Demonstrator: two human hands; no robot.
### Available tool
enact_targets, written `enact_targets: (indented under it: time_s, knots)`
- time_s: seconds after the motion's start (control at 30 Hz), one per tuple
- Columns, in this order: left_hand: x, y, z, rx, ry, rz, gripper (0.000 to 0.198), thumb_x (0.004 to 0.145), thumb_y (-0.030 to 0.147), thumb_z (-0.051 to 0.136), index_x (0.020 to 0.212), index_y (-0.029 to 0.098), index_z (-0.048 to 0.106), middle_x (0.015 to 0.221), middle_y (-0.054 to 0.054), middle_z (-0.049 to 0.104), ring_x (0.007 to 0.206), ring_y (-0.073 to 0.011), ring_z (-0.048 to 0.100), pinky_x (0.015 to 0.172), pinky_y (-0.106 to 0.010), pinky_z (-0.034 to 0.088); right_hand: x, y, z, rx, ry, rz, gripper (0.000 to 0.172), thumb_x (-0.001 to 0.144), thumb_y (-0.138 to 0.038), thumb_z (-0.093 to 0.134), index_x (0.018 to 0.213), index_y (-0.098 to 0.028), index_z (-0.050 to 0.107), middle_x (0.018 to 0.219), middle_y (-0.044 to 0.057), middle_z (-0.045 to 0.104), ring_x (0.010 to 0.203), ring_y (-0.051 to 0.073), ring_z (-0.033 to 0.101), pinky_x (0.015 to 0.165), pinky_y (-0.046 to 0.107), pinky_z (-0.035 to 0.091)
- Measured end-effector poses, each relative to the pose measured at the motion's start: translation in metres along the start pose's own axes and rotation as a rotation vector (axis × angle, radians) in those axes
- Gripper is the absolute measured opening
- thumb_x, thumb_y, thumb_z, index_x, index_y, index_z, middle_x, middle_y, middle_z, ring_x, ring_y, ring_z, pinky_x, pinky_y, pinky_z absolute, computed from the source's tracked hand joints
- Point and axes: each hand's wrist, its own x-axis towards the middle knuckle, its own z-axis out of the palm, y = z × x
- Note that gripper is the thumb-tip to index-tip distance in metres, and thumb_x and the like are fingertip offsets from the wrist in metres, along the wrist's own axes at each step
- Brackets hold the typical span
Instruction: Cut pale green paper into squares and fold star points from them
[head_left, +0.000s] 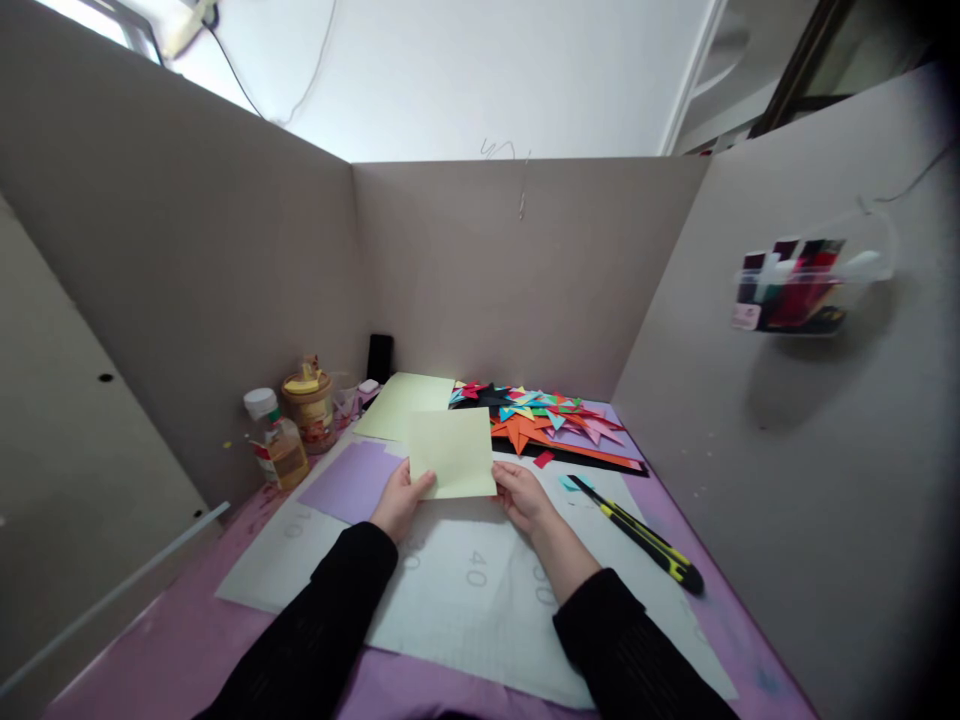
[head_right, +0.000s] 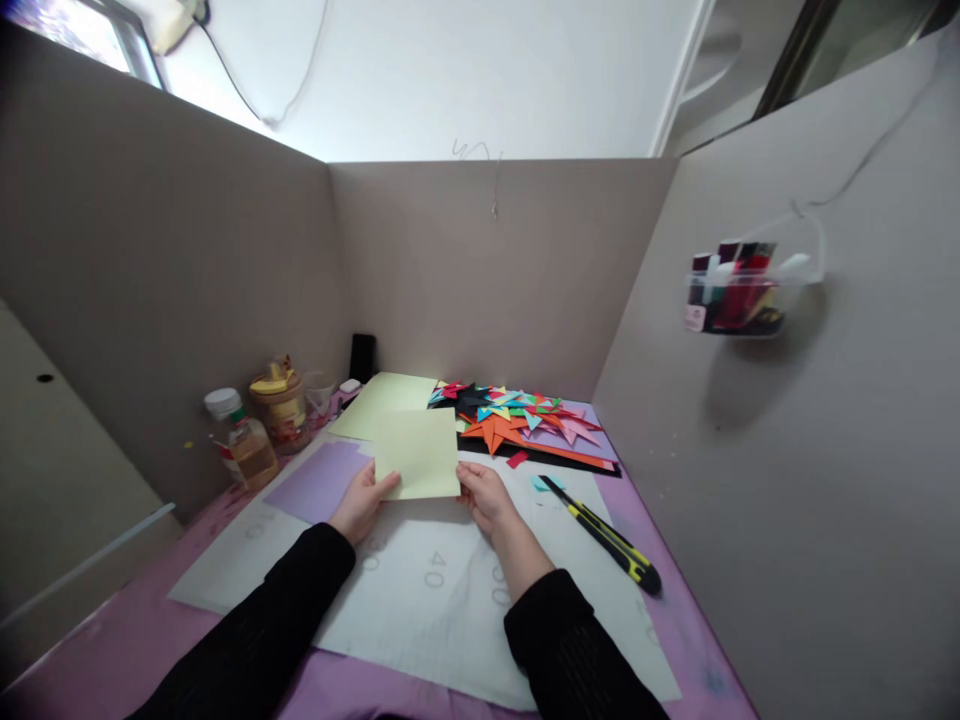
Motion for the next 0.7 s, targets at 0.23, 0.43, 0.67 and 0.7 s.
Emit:
enact_targets:
  time_s: [0.23,0.43,0.67,0.7]
  knots:
    - [-0.001,-0.001,0.0,0.062,-0.023,0.031,0.061,0.071,0.036,0.067,0.122,0.012,0.042,0.115,-0.017,0.061,0.104,-0.0276,0.059,0.087,-0.04,0.047,0.001,0.001,-0.001,-0.142,0.098,-0.046,0.038,0.058,-0.052,0.072,0.068,-0.017,0.058,0.055,-0.002,0.052,0.05,0.011,0.047,0.052,0.025,0.043]
    - [0.003,-0.005,-0.008,0.193,0.046,0.088,0.059,0.075,0.035,0.06,0.124,0.012,0.038,0.118,-0.018,0.057,0.104,-0.0273,0.058,0.089,-0.042,0.045,0.0,0.001,-0.003,-0.562,0.073,-0.249,0.031,0.068,-0.042,0.063,0.058,-0.019,0.045,0.051,-0.005,0.044,0.048,0.009,0.039,0.048,0.021,0.031]
    - [-0.014,-0.003,0.018,1.244,-0.005,0.403,0.049,0.084,0.027,0.043,0.132,0.016,0.037,0.141,-0.014,0.036,0.135,-0.0242,0.023,0.109,-0.044,0.018,0.008,0.007,-0.004,-1.123,0.166,-0.131,0.016,0.067,-0.027,0.057,0.055,-0.018,0.051,0.053,-0.003,0.052,0.054,0.011,0.045,0.051,0.021,0.029]
    - [-0.02,-0.004,0.028,1.351,-0.212,0.372,0.051,0.084,0.028,0.044,0.133,0.017,0.037,0.143,-0.013,0.034,0.136,-0.025,0.018,0.11,-0.046,0.015,0.009,0.007,-0.003,-1.201,0.172,-0.11,0.015,0.067,-0.026,0.057,0.055,-0.018,0.053,0.053,-0.002,0.054,0.054,0.011,0.045,0.051,0.021,0.028]
